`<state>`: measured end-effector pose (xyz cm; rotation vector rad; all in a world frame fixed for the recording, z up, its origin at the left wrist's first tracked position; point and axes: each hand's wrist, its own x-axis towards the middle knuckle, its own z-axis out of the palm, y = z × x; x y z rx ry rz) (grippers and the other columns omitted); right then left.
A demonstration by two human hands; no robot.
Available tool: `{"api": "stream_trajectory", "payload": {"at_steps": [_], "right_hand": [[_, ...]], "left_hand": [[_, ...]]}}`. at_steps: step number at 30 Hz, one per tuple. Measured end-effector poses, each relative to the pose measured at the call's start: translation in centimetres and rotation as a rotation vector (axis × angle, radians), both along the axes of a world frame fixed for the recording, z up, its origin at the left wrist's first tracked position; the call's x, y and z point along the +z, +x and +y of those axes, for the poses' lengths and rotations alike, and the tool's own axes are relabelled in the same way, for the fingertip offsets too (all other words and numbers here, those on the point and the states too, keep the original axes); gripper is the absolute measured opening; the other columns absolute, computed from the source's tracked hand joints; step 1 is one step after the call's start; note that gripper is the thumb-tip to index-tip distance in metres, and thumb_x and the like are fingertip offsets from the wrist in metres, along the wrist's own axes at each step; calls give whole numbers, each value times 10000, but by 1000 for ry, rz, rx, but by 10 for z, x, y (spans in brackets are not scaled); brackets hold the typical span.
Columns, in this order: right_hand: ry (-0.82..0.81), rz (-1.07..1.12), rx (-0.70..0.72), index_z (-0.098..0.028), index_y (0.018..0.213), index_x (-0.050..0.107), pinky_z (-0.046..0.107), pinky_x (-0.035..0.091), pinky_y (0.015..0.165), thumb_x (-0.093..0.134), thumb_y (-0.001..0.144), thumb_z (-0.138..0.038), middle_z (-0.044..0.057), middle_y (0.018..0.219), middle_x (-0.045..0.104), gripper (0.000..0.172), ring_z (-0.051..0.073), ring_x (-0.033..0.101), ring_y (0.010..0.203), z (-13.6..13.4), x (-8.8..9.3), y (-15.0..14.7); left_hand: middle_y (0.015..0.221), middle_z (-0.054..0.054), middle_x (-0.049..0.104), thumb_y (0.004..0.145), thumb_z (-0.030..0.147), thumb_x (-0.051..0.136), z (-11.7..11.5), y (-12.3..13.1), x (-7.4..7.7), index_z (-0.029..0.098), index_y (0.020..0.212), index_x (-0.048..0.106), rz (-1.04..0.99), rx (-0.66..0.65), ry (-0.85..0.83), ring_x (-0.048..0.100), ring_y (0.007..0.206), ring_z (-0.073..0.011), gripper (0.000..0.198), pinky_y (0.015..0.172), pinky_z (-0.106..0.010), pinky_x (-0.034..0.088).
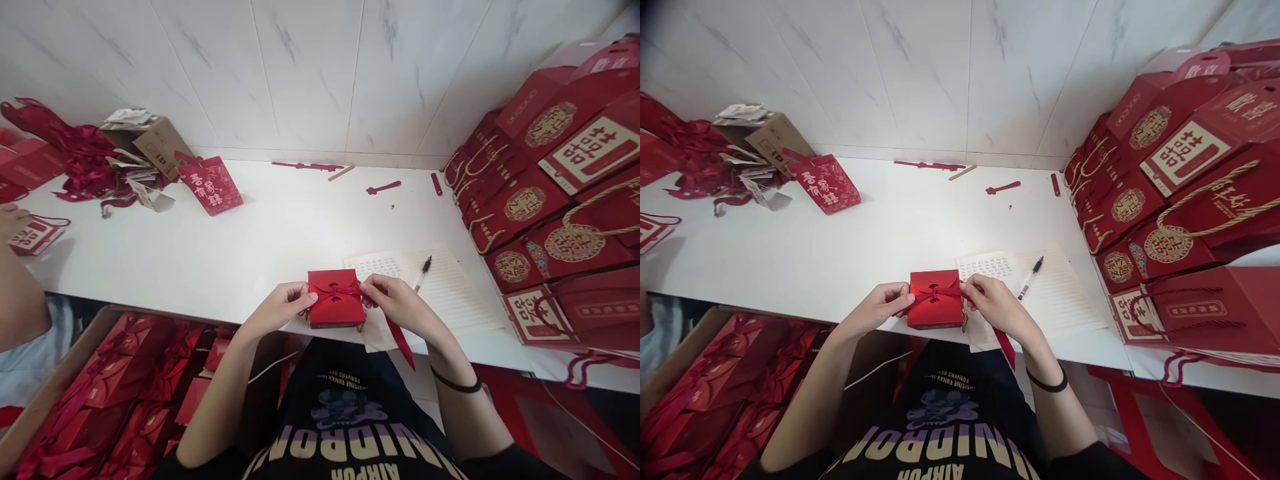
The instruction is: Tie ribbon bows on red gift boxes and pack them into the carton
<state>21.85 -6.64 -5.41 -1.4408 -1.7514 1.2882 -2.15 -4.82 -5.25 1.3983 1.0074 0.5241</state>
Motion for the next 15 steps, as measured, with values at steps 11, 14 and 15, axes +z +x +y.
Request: {"api": "stream_trajectory", "payload": {"at_steps": [11,14,15], "right_hand": [[-140,209,31,-181,689,596,258,329,520,628,785,-567,-11,582,498,398,138,455,545,1,0,14],[-122,185,19,-183,673,587,262,348,554,614,811,-540,-3,592,534,383,146,485,577,2,-1,16],[-118,178,15,-183,668,583,260,343,553,610,816,-536,-3,591,536,384,144,480,575,2,-2,16]], "left_hand": [[486,58,321,725,552,629,1,-9,-14,163,533,424,-35,34,-122,220,441,-47,479,441,-204,152],[500,54,319,717,530,653,2,-10,-19,159,540,439,-28,35,-126,227,457,-50,464,447,-204,137],[499,56,314,713,534,655,2,-10,-20,160,545,438,-24,37,-128,223,457,-50,463,446,-203,129]]}}
